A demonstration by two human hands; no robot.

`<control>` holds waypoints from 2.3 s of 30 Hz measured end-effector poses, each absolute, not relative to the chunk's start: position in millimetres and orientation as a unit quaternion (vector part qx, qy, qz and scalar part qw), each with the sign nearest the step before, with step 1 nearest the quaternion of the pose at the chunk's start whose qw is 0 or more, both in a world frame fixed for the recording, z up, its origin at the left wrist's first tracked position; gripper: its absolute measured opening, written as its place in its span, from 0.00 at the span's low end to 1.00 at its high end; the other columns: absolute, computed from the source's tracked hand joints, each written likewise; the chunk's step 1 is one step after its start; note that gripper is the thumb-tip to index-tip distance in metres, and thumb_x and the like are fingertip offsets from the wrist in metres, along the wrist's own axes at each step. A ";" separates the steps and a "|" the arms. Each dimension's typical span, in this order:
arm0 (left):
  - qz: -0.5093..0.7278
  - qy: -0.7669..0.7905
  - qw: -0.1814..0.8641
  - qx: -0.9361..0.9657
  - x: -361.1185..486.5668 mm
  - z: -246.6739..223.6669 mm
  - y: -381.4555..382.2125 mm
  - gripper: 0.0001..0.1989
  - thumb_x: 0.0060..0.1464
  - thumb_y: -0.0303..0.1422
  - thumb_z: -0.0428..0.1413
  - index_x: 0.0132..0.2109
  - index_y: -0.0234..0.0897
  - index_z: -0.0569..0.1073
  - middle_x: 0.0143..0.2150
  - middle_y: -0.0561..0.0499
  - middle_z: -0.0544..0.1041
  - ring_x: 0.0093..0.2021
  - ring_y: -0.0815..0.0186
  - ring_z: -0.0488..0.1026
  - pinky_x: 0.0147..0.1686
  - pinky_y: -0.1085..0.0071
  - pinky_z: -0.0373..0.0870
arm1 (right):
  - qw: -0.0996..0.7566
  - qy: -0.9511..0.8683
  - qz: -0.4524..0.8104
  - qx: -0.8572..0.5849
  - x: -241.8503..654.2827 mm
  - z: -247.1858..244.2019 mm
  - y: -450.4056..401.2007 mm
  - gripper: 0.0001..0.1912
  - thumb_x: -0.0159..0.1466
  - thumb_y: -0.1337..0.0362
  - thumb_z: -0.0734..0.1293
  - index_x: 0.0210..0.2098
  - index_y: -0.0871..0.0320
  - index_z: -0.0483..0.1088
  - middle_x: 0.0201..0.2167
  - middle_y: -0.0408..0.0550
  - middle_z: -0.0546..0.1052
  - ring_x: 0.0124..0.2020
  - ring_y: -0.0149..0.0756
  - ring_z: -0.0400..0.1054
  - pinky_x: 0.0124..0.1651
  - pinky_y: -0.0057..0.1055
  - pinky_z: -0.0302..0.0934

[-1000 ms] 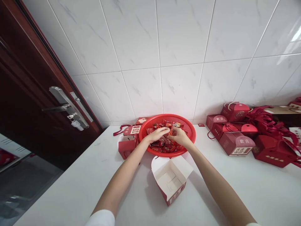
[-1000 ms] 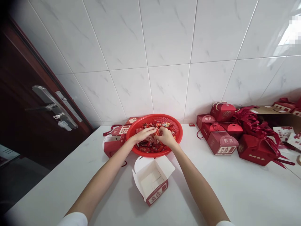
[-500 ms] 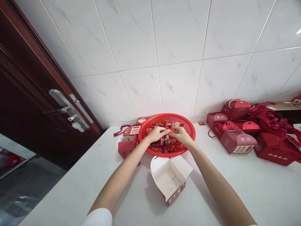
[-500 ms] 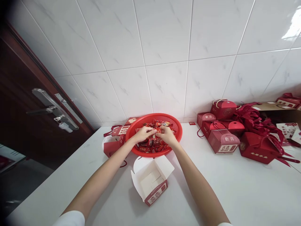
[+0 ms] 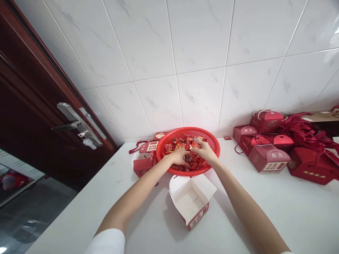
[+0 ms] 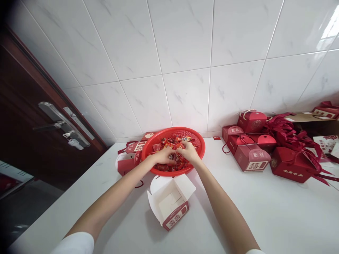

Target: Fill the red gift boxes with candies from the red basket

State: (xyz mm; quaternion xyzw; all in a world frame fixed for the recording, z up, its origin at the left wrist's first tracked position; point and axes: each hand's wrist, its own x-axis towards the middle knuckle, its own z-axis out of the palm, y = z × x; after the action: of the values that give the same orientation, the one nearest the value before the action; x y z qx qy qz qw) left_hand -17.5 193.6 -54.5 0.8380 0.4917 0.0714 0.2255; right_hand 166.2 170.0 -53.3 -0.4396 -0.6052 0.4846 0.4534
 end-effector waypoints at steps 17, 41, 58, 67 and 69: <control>0.081 0.499 0.207 0.837 -15.7 -56.9 199.8 0.15 0.60 0.41 0.53 0.31 0.36 0.77 0.30 0.48 0.75 0.33 0.59 0.73 0.39 0.66 0.68 | 0.495 -0.489 0.595 -0.402 169.2 -49.0 173.2 0.10 0.54 0.57 0.69 0.30 0.55 0.67 0.29 0.45 0.77 0.32 0.38 0.73 0.35 0.33 0.69; 0.062 0.588 0.185 0.785 -21.3 -51.9 191.3 0.17 0.38 0.31 0.68 0.39 0.40 0.78 0.40 0.46 0.80 0.45 0.48 0.76 0.45 0.63 0.70 | 0.517 -0.467 0.591 -0.407 170.1 -47.3 171.9 0.15 0.55 0.54 0.72 0.39 0.54 0.72 0.34 0.43 0.74 0.26 0.34 0.73 0.34 0.34 0.73; 0.268 0.556 0.256 0.744 -19.1 -43.3 192.4 0.19 0.50 0.23 0.52 0.48 0.37 0.79 0.44 0.48 0.81 0.42 0.61 0.77 0.47 0.68 0.71 | 0.521 -0.403 0.660 -0.363 173.6 -42.8 172.4 0.16 0.50 0.54 0.75 0.32 0.56 0.72 0.31 0.45 0.75 0.26 0.32 0.69 0.23 0.28 0.64; 0.081 0.553 0.249 0.791 -13.2 -40.9 185.6 0.14 0.50 0.23 0.49 0.22 0.36 0.75 0.26 0.49 0.80 0.30 0.61 0.75 0.33 0.70 0.67 | 0.546 -0.349 0.674 -0.354 173.5 -42.8 175.4 0.14 0.46 0.68 0.73 0.33 0.55 0.72 0.23 0.39 0.73 0.27 0.34 0.72 0.30 0.30 0.72; 0.050 0.544 0.249 0.800 -12.8 -41.8 185.0 0.13 0.50 0.23 0.50 0.26 0.36 0.78 0.30 0.49 0.81 0.33 0.60 0.76 0.35 0.70 0.67 | 0.548 -0.346 0.677 -0.349 173.3 -44.3 175.3 0.16 0.45 0.72 0.73 0.34 0.56 0.72 0.22 0.38 0.73 0.26 0.33 0.73 0.32 0.30 0.73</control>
State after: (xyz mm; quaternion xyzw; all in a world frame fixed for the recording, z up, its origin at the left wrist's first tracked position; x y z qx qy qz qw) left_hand -12.8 185.0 -41.8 0.7998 0.5438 0.0503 0.2490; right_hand 173.3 175.3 -44.3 -0.3493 -0.3463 0.6770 0.5475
